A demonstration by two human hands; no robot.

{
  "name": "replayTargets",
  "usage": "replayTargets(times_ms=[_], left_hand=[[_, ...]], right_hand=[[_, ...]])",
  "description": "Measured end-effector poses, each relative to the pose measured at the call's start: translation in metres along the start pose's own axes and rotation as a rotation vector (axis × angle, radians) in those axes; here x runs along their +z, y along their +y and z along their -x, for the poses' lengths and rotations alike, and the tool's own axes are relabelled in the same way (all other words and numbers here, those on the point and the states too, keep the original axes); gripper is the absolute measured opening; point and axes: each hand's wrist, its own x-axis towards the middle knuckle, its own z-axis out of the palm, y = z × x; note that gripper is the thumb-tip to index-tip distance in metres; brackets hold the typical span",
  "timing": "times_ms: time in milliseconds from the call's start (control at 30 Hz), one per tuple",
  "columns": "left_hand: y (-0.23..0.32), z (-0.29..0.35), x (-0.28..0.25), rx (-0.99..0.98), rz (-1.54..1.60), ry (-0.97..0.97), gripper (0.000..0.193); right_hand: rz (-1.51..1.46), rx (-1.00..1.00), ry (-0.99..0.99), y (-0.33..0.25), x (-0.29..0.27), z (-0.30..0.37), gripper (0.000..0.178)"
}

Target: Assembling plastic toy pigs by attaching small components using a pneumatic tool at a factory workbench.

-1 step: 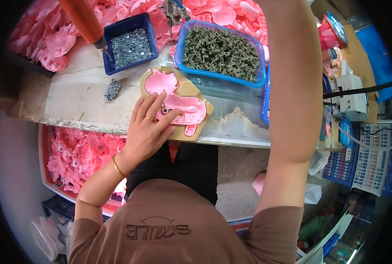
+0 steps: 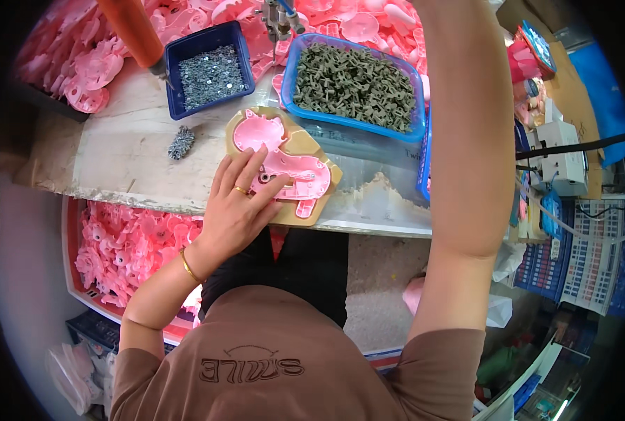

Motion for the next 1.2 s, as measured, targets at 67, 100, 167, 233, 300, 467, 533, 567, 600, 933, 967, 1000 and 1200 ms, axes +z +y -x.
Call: replayTargets(times_ms=[67, 100, 167, 233, 300, 467, 533, 567, 600, 933, 967, 1000, 1200], left_hand=[[0.000, 0.001, 0.002, 0.023, 0.005, -0.010, 0.043], [0.001, 0.001, 0.002, 0.014, 0.005, -0.011, 0.043], [0.002, 0.000, 0.001, 0.012, -0.020, -0.009, 0.041], [0.003, -0.002, 0.000, 0.022, -0.023, -0.013, 0.041], [0.000, 0.000, -0.001, 0.013, -0.039, -0.027, 0.040], [0.002, -0.002, -0.002, 0.000, -0.019, -0.032, 0.037], [0.004, -0.002, 0.000, -0.005, -0.006, -0.028, 0.037], [0.004, -0.002, 0.000, -0.012, 0.002, -0.022, 0.036], [0.004, -0.001, 0.001, -0.016, 0.001, -0.024, 0.036], [0.001, 0.003, 0.003, -0.021, 0.039, -0.025, 0.038], [0.001, 0.002, 0.003, -0.016, 0.057, -0.018, 0.038], [0.002, 0.000, 0.001, -0.001, 0.057, -0.012, 0.038], [0.001, -0.005, -0.012, 0.094, 0.040, -0.032, 0.024]], right_hand=[[0.068, -0.114, -0.046, 0.000, -0.001, -0.001, 0.049], [-0.051, -0.115, -0.122, 0.000, 0.002, 0.001, 0.047], [-0.206, 0.045, -0.213, -0.006, -0.002, 0.016, 0.036], [-0.411, 0.028, -0.138, -0.005, 0.001, 0.039, 0.046], [-0.447, 0.030, 0.007, -0.020, 0.026, 0.059, 0.064], [-0.496, 0.082, 0.079, -0.010, 0.033, 0.081, 0.063], [-0.574, 0.108, 0.108, -0.010, 0.037, 0.088, 0.060], [-0.588, 0.094, 0.122, -0.008, 0.038, 0.090, 0.059], [-0.590, 0.097, 0.120, -0.006, 0.040, 0.092, 0.059], [-0.500, 0.206, 0.235, -0.007, 0.066, 0.109, 0.052], [-0.777, -0.139, 0.080, 0.006, 0.071, 0.086, 0.051], [-1.032, -0.495, -0.090, 0.007, 0.070, 0.074, 0.050], [-0.329, -0.175, 0.124, -0.005, -0.010, 0.035, 0.029]])
